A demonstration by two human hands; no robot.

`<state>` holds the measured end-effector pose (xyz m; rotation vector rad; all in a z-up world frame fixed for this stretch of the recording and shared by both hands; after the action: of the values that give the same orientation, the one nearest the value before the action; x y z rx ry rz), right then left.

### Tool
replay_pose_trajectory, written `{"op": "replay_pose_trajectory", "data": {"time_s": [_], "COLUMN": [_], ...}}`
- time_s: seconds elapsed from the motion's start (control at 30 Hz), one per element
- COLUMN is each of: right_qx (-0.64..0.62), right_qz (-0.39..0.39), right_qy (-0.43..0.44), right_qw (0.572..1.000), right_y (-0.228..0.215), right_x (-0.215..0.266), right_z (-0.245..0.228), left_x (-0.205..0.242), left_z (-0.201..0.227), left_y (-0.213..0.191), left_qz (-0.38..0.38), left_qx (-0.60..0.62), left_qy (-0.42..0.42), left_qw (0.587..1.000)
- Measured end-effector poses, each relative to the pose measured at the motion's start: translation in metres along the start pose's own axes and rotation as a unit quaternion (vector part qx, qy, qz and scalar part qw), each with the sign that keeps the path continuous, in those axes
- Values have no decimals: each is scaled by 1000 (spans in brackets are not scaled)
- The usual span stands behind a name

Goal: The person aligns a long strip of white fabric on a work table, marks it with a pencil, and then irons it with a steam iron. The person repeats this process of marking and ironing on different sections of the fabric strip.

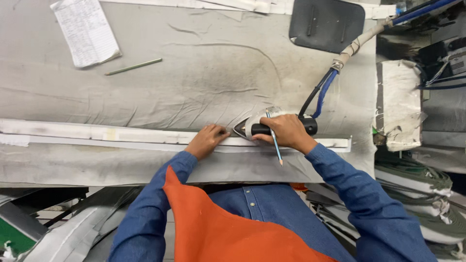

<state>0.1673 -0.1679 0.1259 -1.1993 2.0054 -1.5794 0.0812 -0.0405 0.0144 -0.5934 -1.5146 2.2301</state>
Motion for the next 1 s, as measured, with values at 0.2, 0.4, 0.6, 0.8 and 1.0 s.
{"op": "replay_pose_trajectory", "data": {"time_s": [0.2, 0.4, 0.6, 0.8, 1.0], "right_qx": [31, 30, 26, -13, -24], "right_qz": [-25, -27, -32, -28, -27], "right_qy": [21, -2, -23, -45, -63], "right_qw": [999, 999, 999, 998, 997], "right_y": [10, 6, 17, 17, 10], "right_x": [-38, -63, -90, -112, -130], "right_z": [-47, -85, -105, -133, -159], "left_x": [50, 83, 109, 119, 139], "left_z": [-49, -78, -103, -109, -144], "left_y": [-22, -29, -66, -74, -58], "left_qz": [-2, -7, -36, -75, -6], "left_qx": [-8, -18, -36, -20, 47], "left_qy": [-43, -72, -86, -71, -82], "left_qw": [999, 997, 995, 994, 996]}}
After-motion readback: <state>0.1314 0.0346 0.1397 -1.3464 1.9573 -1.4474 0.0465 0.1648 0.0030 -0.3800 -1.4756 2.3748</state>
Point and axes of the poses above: each hand's wrist, its own x-axis away from the middle knuckle, its own y-axis out of the palm, z = x × y, the point moved 10 cm from there along -x, towards the middle knuckle
